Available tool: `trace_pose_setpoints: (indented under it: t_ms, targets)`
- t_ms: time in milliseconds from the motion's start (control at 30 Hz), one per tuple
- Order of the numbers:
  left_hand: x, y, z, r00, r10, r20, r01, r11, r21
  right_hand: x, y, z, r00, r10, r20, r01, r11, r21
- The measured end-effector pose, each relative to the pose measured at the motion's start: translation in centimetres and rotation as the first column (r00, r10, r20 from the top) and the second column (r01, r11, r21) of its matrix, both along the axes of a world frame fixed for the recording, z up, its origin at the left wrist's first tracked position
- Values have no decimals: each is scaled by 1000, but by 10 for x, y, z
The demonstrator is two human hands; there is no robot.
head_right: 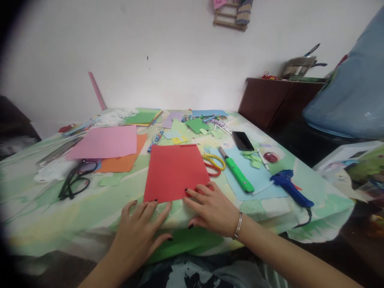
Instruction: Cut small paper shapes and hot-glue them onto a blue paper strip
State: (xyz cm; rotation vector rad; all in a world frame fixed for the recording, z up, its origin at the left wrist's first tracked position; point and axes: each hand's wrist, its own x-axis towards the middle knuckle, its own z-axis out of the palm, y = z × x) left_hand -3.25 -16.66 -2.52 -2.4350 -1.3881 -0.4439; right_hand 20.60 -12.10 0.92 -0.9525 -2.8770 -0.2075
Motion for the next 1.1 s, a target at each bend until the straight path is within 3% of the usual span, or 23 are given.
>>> trace_pose_setpoints:
  t_ms: [200, 400, 700, 1100]
  targets:
    - [13, 7, 21, 993, 11, -121, -28, 991, -134, 14, -4, 3, 999, -38, 21, 38, 999, -2]
    - [5, 4, 23, 992, 36, -117, -53, 987, -149, 31, -2, 1, 999, -50, 2, 50, 999, -6]
    - [-41, 4, 10, 985, -122, -120, 126, 991, 32, 65, -6, 1, 994, -112, 19, 111, 993, 35]
    - [-71, 14, 14, 965, -244, -90, 255, 958, 132, 79, -11, 3, 988, -114, -107, 120, 991, 53]
